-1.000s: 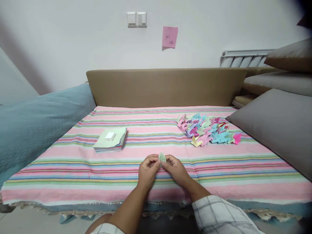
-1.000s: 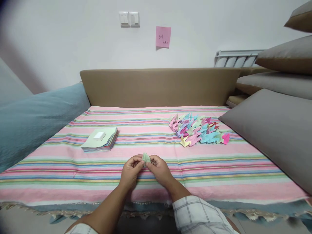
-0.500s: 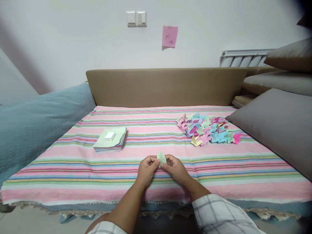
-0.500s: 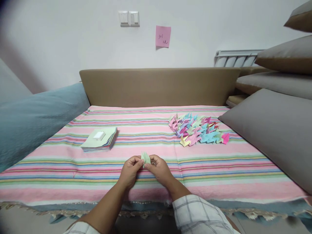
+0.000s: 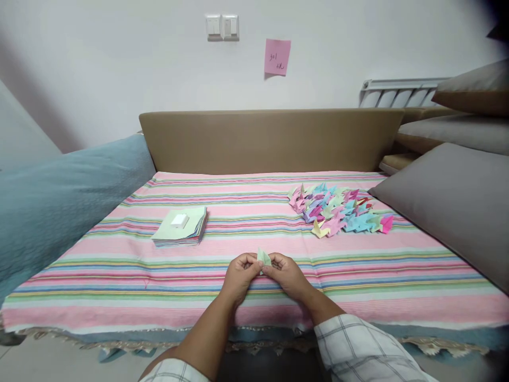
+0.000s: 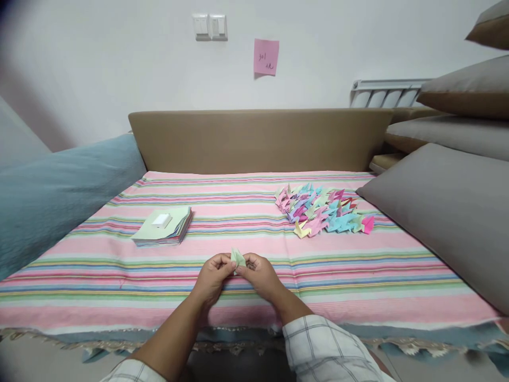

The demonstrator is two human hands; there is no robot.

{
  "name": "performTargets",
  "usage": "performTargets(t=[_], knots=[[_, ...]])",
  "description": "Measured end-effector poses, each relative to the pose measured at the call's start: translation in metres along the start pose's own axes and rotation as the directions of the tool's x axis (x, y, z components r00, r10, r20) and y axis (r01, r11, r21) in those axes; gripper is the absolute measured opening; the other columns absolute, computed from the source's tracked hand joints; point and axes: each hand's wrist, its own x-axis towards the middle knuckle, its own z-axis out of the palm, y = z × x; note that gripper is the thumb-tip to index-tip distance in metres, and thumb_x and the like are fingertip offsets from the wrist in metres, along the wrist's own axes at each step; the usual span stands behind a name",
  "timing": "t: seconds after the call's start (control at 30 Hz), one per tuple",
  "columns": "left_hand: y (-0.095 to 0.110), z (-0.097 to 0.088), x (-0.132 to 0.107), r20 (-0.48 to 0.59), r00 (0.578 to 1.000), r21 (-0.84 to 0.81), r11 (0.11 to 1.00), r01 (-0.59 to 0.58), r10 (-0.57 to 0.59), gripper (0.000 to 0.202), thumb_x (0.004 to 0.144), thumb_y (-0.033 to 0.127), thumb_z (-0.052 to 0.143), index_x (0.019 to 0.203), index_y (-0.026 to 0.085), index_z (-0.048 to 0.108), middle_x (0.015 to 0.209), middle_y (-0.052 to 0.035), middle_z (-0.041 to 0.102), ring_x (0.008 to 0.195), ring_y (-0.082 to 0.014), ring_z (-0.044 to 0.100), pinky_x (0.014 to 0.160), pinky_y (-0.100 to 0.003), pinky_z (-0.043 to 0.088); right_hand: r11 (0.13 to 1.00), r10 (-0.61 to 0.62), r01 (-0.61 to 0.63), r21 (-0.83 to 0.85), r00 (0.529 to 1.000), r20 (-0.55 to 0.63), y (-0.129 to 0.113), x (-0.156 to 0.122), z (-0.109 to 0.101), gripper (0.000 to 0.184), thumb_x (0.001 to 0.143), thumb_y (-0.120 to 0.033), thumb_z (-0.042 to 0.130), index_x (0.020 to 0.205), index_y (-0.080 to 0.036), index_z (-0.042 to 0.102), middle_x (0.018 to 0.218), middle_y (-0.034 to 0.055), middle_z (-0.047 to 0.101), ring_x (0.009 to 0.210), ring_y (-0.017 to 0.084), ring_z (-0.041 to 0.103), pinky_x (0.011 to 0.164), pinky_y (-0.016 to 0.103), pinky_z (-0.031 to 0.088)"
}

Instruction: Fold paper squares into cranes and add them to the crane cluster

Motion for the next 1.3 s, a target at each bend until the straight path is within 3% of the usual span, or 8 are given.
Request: performTargets(t=[0.17,0.73,0.83,0.93,1.03,1.3], knots=[[-0.0002,-0.0001,0.0004,-0.024,0.999,-0.048,0.998,0.037,-0.038,0.021,0.059,0.027,0.077,0.066,0.014,0.063,0.067,0.0002,0.062,0.061,-0.0094,0.054,0.062,-0.021,0.042,0.999,0.024,-0.023,-0.049,0.999,0.026,-0.0028,-0.0002,0.0000,0.028,0.068,-0.040,0.070,0.082,-0.018,0.061,0.076,0.0002,0.064,0.073,0.015,0.057,0.072,0.029,0.044],[0.0026,0.0010,-0.0001,-0.116,0.993,-0.105,0.994,0.011,-0.023,0.028,0.057,0.033,0.077,0.062,0.014,0.057,0.068,0.0002,0.060,0.061,-0.0092,0.053,0.058,-0.021,0.042,0.987,0.041,-0.034,-0.155,0.998,0.046,-0.0072,-0.0022,0.0035,0.024,0.069,-0.039,0.068,0.079,-0.018,0.062,0.071,-0.0009,0.063,0.067,0.014,0.055,0.065,0.027,0.042],[0.0054,0.0015,-0.0011,-0.059,0.998,-0.114,0.993,0.011,-0.017,0.037,0.056,0.034,0.079,0.079,0.016,0.056,0.069,0.0018,0.060,0.060,-0.0091,0.054,0.059,-0.021,0.042,0.993,0.038,-0.036,-0.114,0.999,0.021,-0.0063,-0.0011,0.0032,0.028,0.067,-0.042,0.069,0.080,-0.018,0.061,0.072,-0.0007,0.064,0.067,0.014,0.056,0.065,0.027,0.042],[0.0071,0.0027,-0.0021,-0.020,0.999,-0.089,0.995,0.034,-0.036,0.060,0.050,0.025,0.083,0.100,0.021,0.050,0.073,0.0030,0.062,0.063,-0.0098,0.057,0.060,-0.021,0.043,0.993,0.035,-0.036,-0.114,0.999,-0.011,-0.0033,0.0001,0.0037,0.030,0.067,-0.044,0.070,0.078,-0.017,0.061,0.070,-0.0010,0.062,0.065,0.013,0.054,0.062,0.026,0.042],[0.0063,0.0031,-0.0012,-0.032,0.998,-0.087,0.995,0.043,-0.046,0.054,0.053,0.022,0.081,0.098,0.019,0.050,0.069,0.0035,0.063,0.061,-0.0093,0.058,0.061,-0.021,0.043,0.986,0.035,-0.043,-0.162,0.998,-0.052,-0.0015,-0.0002,0.0057,0.027,0.066,-0.043,0.070,0.073,-0.018,0.060,0.062,-0.0032,0.057,0.057,0.011,0.049,0.056,0.025,0.038],[0.0020,0.0004,0.0028,-0.067,0.997,-0.174,0.984,0.036,-0.048,0.045,0.054,0.019,0.080,0.089,0.018,0.052,0.063,0.0046,0.064,0.054,-0.0074,0.057,0.058,-0.020,0.043,0.999,-0.025,0.028,0.027,0.993,-0.114,-0.0025,-0.0028,0.0052,0.030,0.070,-0.044,0.066,0.086,-0.020,0.060,0.067,-0.0026,0.056,0.060,0.011,0.048,0.059,0.026,0.038]])
